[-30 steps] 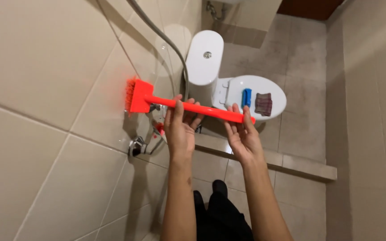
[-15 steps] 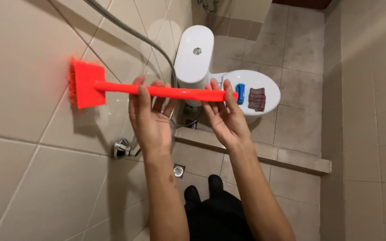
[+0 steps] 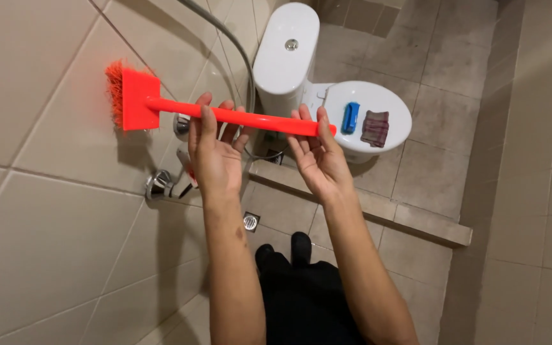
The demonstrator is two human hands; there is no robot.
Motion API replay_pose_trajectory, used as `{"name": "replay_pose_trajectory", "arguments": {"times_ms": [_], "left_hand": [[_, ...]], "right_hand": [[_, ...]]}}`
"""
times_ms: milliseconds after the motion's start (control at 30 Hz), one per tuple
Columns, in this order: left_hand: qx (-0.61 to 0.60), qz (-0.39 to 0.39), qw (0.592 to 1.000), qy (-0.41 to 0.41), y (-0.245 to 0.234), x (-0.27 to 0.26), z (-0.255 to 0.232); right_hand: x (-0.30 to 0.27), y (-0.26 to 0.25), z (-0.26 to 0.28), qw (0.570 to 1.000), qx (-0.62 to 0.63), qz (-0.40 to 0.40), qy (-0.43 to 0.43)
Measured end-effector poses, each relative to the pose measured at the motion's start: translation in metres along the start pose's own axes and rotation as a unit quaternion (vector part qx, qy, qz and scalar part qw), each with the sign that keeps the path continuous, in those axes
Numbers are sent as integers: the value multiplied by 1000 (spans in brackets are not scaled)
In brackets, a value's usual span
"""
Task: The person scrubs a section of the tiled shower wall using a red long-handled brush. They repeatedly rub the same area in vertical and horizontal motions without rinsing or moving to other surfaces.
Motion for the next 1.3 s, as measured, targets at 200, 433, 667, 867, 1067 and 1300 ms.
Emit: {"name": "replay_pose_trajectory", "arguments": {"times_ms": [200, 433, 667, 867, 1067, 1300], "left_hand": [[6, -23, 999, -25, -14, -3, 13], [12, -4, 1000, -2, -3, -3, -6], [-15, 61, 996, 56, 23, 0, -44], [-15, 88, 992, 88, 31, -3, -53], [-10, 73, 995, 63, 21, -6, -27], [-7, 15, 1000, -3, -12, -9, 23]], "right_hand": [[4, -20, 0, 1000, 12, -11, 7], [4, -8, -6, 1000, 22, -1, 10], [-3, 31, -12, 997, 34, 61, 22], [-3, 39, -15, 995, 52, 76, 32], [8, 8, -14, 998, 41, 34, 32], [11, -37, -1, 999, 32, -32, 14]]}}
Point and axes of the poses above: each hand's wrist, its own x-axis towards the middle knuckle, its own y-axis out of the palm, z = x × y, the point moved 1 cm from there along x, towards the middle knuckle, and after that the axes turned 13 degrees about y, right-handed, at the moved point
